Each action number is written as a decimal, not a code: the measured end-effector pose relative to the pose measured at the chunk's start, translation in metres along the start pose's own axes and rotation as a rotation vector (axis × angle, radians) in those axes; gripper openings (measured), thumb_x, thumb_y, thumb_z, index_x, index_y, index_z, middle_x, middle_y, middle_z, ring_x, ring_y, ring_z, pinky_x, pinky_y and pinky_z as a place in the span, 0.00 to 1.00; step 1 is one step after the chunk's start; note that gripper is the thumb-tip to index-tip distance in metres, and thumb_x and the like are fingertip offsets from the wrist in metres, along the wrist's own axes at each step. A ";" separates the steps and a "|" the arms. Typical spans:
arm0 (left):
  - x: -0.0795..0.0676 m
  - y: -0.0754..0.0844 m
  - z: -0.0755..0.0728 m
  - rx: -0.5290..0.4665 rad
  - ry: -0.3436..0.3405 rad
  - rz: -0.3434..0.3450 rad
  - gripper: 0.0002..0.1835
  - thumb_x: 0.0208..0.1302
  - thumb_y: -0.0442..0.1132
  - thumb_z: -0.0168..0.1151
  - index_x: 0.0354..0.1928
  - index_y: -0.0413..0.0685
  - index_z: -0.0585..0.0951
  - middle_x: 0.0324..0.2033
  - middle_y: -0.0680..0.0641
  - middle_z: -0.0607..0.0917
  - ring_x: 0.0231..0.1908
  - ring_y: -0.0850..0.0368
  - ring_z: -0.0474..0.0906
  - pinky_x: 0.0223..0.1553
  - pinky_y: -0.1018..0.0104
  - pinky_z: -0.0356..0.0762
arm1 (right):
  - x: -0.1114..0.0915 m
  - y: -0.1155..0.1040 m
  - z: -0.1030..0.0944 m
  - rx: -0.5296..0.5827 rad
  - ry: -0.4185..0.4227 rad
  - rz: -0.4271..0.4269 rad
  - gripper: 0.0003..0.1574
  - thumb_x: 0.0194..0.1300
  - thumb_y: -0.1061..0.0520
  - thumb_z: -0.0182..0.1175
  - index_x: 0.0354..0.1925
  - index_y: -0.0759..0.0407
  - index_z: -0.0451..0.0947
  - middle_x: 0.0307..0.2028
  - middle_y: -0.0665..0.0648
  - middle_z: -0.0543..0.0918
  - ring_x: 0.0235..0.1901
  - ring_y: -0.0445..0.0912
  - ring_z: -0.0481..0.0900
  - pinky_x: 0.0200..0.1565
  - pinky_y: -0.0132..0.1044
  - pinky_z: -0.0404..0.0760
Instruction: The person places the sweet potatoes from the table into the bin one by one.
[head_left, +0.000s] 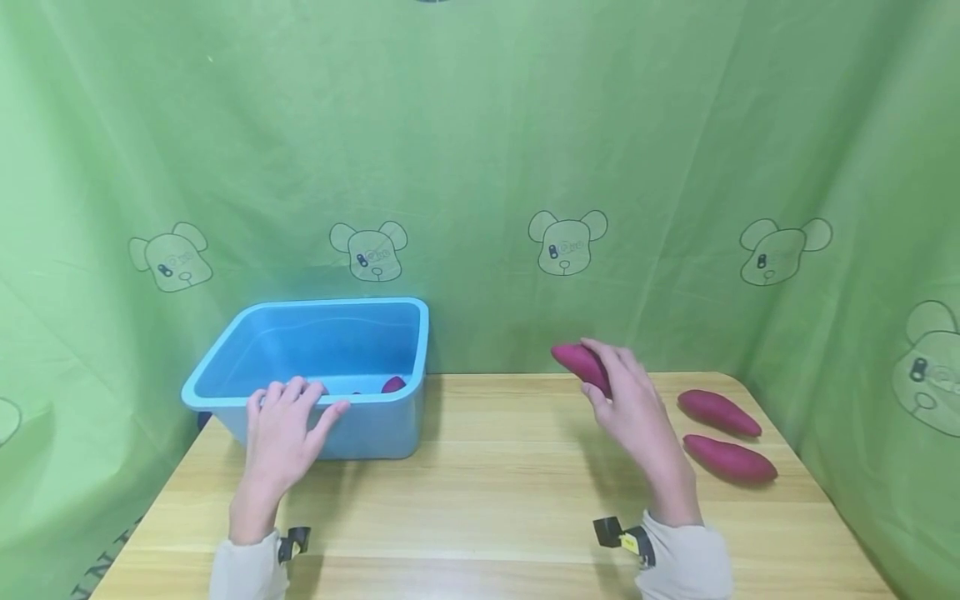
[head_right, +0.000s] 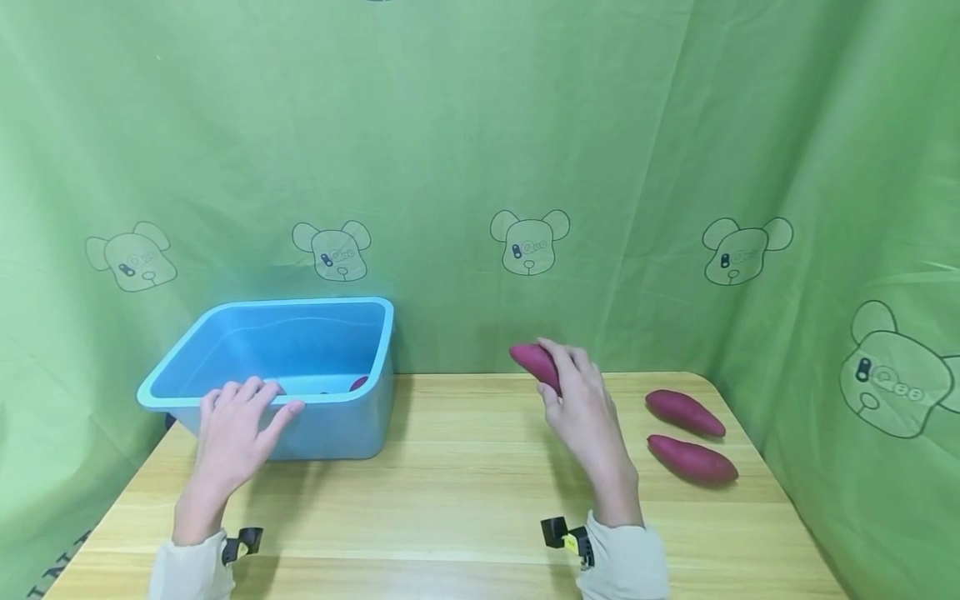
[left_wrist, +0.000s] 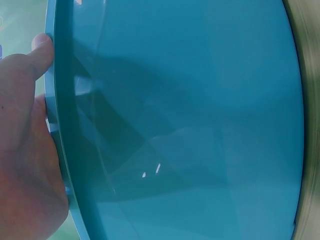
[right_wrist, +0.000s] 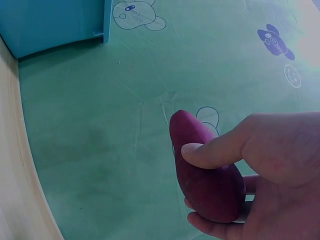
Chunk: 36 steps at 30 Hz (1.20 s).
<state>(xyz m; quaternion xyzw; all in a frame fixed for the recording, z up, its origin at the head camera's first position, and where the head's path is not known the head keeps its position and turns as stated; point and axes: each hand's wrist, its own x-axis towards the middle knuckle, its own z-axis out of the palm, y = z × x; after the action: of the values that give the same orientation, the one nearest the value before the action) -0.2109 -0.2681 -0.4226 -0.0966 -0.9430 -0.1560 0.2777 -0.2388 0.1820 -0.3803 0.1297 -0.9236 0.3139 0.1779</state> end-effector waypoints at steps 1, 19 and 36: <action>0.000 0.000 0.000 -0.001 0.000 0.001 0.23 0.72 0.61 0.59 0.43 0.48 0.81 0.47 0.41 0.83 0.49 0.39 0.70 0.56 0.37 0.58 | 0.000 -0.001 0.000 0.001 0.006 -0.003 0.42 0.69 0.66 0.64 0.76 0.52 0.63 0.66 0.69 0.71 0.62 0.69 0.71 0.56 0.72 0.71; 0.001 0.001 0.002 -0.003 0.008 0.009 0.22 0.72 0.61 0.59 0.42 0.48 0.81 0.44 0.42 0.83 0.47 0.39 0.71 0.55 0.37 0.59 | -0.001 -0.015 0.010 0.030 0.075 -0.088 0.46 0.58 0.72 0.63 0.73 0.55 0.67 0.65 0.69 0.71 0.61 0.66 0.70 0.56 0.70 0.73; 0.000 0.000 0.001 0.001 0.019 0.013 0.22 0.71 0.61 0.60 0.40 0.48 0.81 0.44 0.42 0.83 0.47 0.39 0.71 0.56 0.37 0.58 | 0.000 -0.029 0.024 0.062 0.081 -0.135 0.46 0.56 0.72 0.64 0.72 0.53 0.69 0.64 0.67 0.70 0.59 0.64 0.71 0.55 0.67 0.76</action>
<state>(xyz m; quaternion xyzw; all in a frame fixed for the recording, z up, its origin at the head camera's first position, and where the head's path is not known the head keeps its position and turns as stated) -0.2111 -0.2674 -0.4234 -0.1010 -0.9398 -0.1548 0.2874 -0.2345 0.1444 -0.3826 0.1843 -0.8947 0.3345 0.2315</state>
